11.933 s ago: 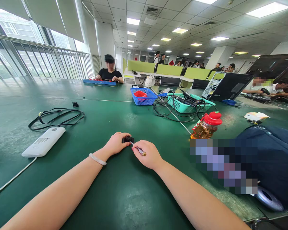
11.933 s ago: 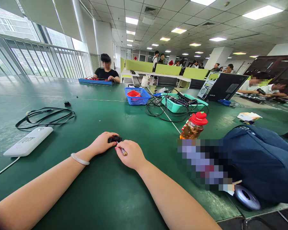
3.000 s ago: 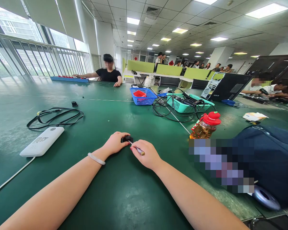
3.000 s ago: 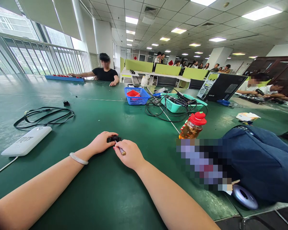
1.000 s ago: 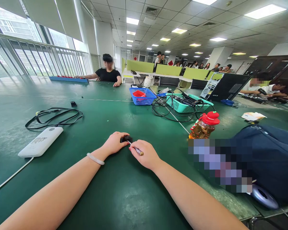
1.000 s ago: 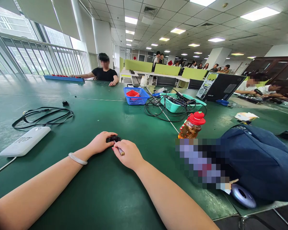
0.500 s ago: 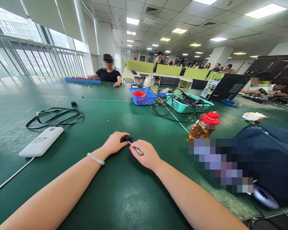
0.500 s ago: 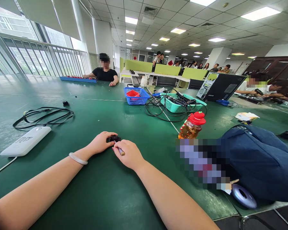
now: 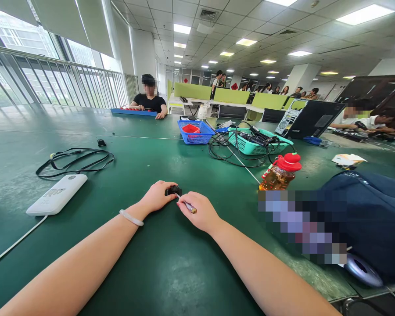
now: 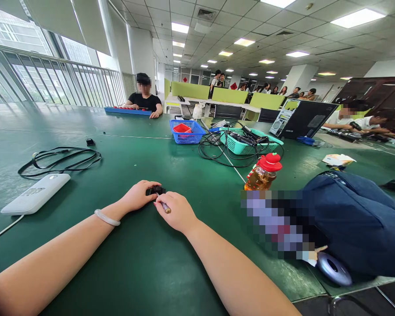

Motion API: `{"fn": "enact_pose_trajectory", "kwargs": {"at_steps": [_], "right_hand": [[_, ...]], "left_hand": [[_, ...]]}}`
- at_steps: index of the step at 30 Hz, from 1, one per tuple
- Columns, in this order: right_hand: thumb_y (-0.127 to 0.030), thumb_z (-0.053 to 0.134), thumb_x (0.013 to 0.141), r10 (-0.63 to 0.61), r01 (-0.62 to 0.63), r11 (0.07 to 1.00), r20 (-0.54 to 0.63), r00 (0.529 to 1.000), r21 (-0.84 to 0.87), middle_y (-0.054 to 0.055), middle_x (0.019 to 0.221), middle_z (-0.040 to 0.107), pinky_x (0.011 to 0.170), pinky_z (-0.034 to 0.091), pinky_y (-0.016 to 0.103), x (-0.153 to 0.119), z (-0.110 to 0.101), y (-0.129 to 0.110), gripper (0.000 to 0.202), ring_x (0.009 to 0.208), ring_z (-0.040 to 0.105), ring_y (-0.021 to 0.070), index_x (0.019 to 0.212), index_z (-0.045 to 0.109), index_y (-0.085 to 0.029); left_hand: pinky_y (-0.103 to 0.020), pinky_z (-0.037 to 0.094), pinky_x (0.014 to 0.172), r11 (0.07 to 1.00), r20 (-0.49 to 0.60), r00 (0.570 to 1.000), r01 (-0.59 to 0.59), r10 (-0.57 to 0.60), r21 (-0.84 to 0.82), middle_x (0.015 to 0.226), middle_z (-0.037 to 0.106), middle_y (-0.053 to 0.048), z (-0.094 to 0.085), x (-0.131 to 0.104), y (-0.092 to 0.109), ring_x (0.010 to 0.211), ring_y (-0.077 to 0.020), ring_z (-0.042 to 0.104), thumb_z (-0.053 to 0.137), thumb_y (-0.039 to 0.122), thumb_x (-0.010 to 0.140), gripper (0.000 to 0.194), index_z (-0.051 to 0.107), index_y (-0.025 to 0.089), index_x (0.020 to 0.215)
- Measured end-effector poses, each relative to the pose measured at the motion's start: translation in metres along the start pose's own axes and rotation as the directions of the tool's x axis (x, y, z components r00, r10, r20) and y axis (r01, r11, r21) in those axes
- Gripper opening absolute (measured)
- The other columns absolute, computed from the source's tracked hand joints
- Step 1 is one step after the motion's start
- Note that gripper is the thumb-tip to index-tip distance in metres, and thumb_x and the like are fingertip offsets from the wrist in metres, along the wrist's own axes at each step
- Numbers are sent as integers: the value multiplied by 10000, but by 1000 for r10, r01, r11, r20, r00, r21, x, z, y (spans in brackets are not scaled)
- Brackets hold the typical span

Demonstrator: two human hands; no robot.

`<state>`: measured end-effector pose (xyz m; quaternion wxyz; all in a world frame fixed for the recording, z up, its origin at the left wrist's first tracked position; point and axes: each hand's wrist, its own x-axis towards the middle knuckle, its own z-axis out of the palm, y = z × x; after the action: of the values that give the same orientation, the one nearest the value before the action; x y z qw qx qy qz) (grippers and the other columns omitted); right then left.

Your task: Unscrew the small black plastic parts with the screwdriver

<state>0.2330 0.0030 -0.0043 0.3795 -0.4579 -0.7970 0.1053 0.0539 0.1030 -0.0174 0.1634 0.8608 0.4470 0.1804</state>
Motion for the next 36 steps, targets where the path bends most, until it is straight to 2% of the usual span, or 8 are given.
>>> {"fn": "enact_pose_trajectory", "kwargs": {"at_steps": [36], "right_hand": [[-245, 533, 915, 6, -6, 1000, 18, 1000, -8, 8, 749, 618, 677, 434, 260, 0, -1, -1, 151, 691, 550, 142, 800, 629, -219]], "left_hand": [[-402, 441, 1027, 1000, 6, 1000, 24, -24, 0, 1190, 675, -59, 0, 0, 1, 1172, -267, 558, 584, 331, 789, 446, 631, 259, 1227]]}}
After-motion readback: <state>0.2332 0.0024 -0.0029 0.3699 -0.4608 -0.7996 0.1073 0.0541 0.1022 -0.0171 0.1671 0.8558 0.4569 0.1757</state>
